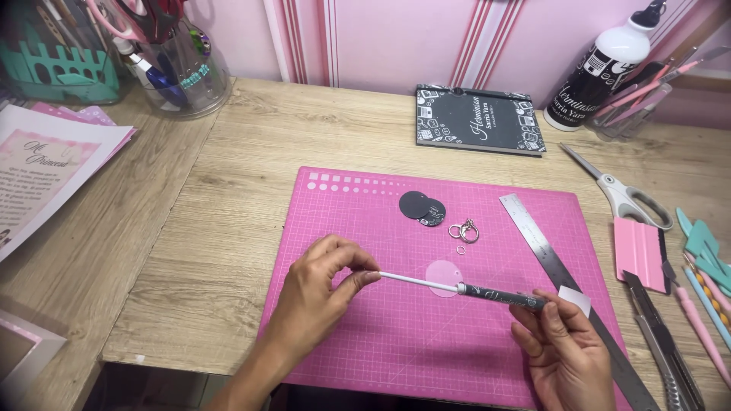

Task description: The person assembles a keychain by inserting a metal rod into a cylindrical tube, attaching a metal ring, and using a pink tool to manipulate a small black circular piece. They then use a pink scraper to smooth the surface of the black piece.

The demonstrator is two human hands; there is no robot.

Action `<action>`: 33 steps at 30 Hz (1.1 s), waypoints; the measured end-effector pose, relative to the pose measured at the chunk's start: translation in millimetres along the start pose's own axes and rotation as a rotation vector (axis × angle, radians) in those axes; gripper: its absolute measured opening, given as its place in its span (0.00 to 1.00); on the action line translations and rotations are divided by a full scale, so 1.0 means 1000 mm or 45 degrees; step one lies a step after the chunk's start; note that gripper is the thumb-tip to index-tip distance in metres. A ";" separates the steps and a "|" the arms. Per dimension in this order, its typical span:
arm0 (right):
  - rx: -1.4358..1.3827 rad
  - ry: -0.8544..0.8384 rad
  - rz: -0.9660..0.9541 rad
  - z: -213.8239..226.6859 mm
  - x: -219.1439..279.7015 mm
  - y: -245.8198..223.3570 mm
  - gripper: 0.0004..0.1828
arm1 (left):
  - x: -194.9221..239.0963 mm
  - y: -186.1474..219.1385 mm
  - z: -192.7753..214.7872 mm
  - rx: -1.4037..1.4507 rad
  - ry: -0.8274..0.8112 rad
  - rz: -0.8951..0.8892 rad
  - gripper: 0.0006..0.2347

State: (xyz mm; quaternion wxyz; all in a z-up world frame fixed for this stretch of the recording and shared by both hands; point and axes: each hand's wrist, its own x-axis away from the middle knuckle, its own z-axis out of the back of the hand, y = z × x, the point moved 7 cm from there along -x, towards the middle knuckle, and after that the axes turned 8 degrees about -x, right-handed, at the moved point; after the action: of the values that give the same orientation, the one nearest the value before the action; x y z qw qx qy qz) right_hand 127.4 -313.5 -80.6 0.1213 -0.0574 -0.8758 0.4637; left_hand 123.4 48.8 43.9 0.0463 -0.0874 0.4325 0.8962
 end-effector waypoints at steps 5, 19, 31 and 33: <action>0.002 -0.018 -0.023 -0.001 0.003 0.000 0.15 | 0.004 0.009 0.003 -0.112 0.080 -0.148 0.04; 0.150 -0.081 0.115 -0.040 0.024 0.007 0.14 | 0.025 0.040 -0.026 0.328 0.001 -0.236 0.10; 0.220 -0.196 0.256 -0.050 0.035 -0.006 0.12 | 0.030 -0.006 -0.056 1.020 -0.147 0.524 0.08; 0.257 -0.215 0.315 -0.050 0.036 -0.010 0.11 | 0.031 -0.008 -0.064 1.266 -0.178 0.621 0.08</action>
State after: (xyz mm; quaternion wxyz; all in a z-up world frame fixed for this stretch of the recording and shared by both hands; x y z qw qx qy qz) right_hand 105.5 -271.5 -40.1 -0.0056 -0.1130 -0.8182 0.5636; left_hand 102.3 4.1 -7.6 -0.0979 0.1073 0.8069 0.5725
